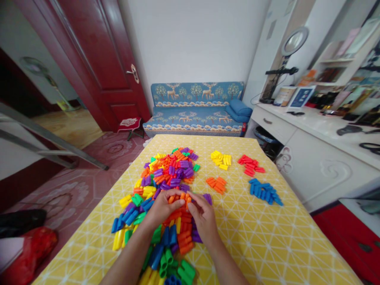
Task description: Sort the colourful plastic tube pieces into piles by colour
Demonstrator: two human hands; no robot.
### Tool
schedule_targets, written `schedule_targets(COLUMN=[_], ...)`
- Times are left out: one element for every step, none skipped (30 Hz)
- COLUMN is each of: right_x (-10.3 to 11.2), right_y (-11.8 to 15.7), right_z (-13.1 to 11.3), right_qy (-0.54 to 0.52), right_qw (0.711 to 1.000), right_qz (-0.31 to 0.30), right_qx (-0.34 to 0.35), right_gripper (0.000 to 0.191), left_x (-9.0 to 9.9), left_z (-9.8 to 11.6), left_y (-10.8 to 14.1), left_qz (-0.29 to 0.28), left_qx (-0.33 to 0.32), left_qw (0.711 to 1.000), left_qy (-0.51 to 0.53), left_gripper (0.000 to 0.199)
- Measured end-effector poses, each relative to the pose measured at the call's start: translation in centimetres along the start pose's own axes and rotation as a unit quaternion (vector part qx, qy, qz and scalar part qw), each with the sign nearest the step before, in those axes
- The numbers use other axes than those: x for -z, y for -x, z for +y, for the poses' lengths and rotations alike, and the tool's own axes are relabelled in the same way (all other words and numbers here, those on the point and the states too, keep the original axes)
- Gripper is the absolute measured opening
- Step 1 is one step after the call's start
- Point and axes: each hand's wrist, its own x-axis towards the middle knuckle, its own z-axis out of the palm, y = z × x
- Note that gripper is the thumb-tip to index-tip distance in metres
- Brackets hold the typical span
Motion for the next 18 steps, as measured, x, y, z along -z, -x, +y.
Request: schedule_targets(right_x=[-0.3,-0.5,-0.7,-0.9,-1.1,-1.2,-1.4,-1.5,-1.6,-1.6,-1.5,-1.3,-0.8,-0.2,0.7,1.8,3.2,4.6], right_y=[-0.1,-0.2,-0.2,-0.2,-0.2,-0.1,0.0,0.0,0.1,0.1,0.1,0.0,-0.2,-0.5,-0.9,-1.5,-2.1,-2.7], right_z=[0.0,0.1,0.2,0.4,0.6,0.8,1.0,1.2,1.4,1.6,1.7,1.8,1.9,2.0,2.2,2.5,2.9,3.5], right_qy=[-0.008,-0.015,-0.022,-0.028,-0.034,-0.04,-0.047,-0.052,-0.055,-0.055,-0.05,-0.042,-0.033,-0.022,-0.011,0.003,0.023,0.053], right_qw=[1.0,1.0,1.0,1.0,0.999,0.999,0.999,0.998,0.998,0.998,0.998,0.999,0.999,0.998,0.997,0.993,0.988,0.979], right_qz=[0.001,0.004,0.007,0.01,0.013,0.015,0.017,0.018,0.02,0.021,0.024,0.029,0.037,0.051,0.074,0.106,0.148,0.194], right_qx=[0.002,0.002,-0.001,-0.005,-0.009,-0.01,-0.01,-0.009,-0.007,-0.006,-0.008,-0.012,-0.019,-0.027,-0.036,-0.042,-0.043,-0.037], right_gripper=[0.032,0.031,0.031,0.032,0.032,0.032,0.032,0.032,0.031,0.031,0.03,0.03,0.031,0.032,0.035,0.038,0.04,0.042], left_x=[0.0,0.0,0.0,0.0,-0.1,-0.2,-0.3,-0.4,-0.5,-0.6,-0.6,-0.6,-0.6,-0.4,-0.3,-0.1,0.1,0.3], left_z=[0.0,0.1,0.2,0.3,0.4,0.5,0.5,0.5,0.4,0.3,0.2,0.0,-0.2,-0.3,-0.5,-0.6,-0.6,-0.7], left_y=[0.0,-0.1,-0.1,-0.1,-0.2,-0.2,-0.3,-0.3,-0.3,-0.3,-0.3,-0.3,-0.4,-0.4,-0.4,-0.5,-0.5,-0.6], left_qz=[0.005,0.011,0.019,0.028,0.035,0.041,0.044,0.046,0.05,0.055,0.063,0.073,0.084,0.096,0.108,0.12,0.133,0.145], left_qx=[0.001,0.0,-0.002,-0.008,-0.014,-0.02,-0.027,-0.034,-0.04,-0.047,-0.056,-0.064,-0.069,-0.071,-0.069,-0.064,-0.06,-0.056], left_qw=[1.0,1.0,0.999,0.998,0.997,0.994,0.992,0.989,0.987,0.984,0.981,0.98,0.98,0.98,0.981,0.982,0.983,0.983], left_qy=[-0.007,-0.018,-0.034,-0.053,-0.074,-0.095,-0.116,-0.135,-0.151,-0.164,-0.172,-0.173,-0.168,-0.157,-0.143,-0.128,-0.114,-0.103], left_gripper=[0.027,0.025,0.022,0.02,0.018,0.017,0.018,0.02,0.023,0.026,0.028,0.029,0.028,0.028,0.027,0.028,0.03,0.033])
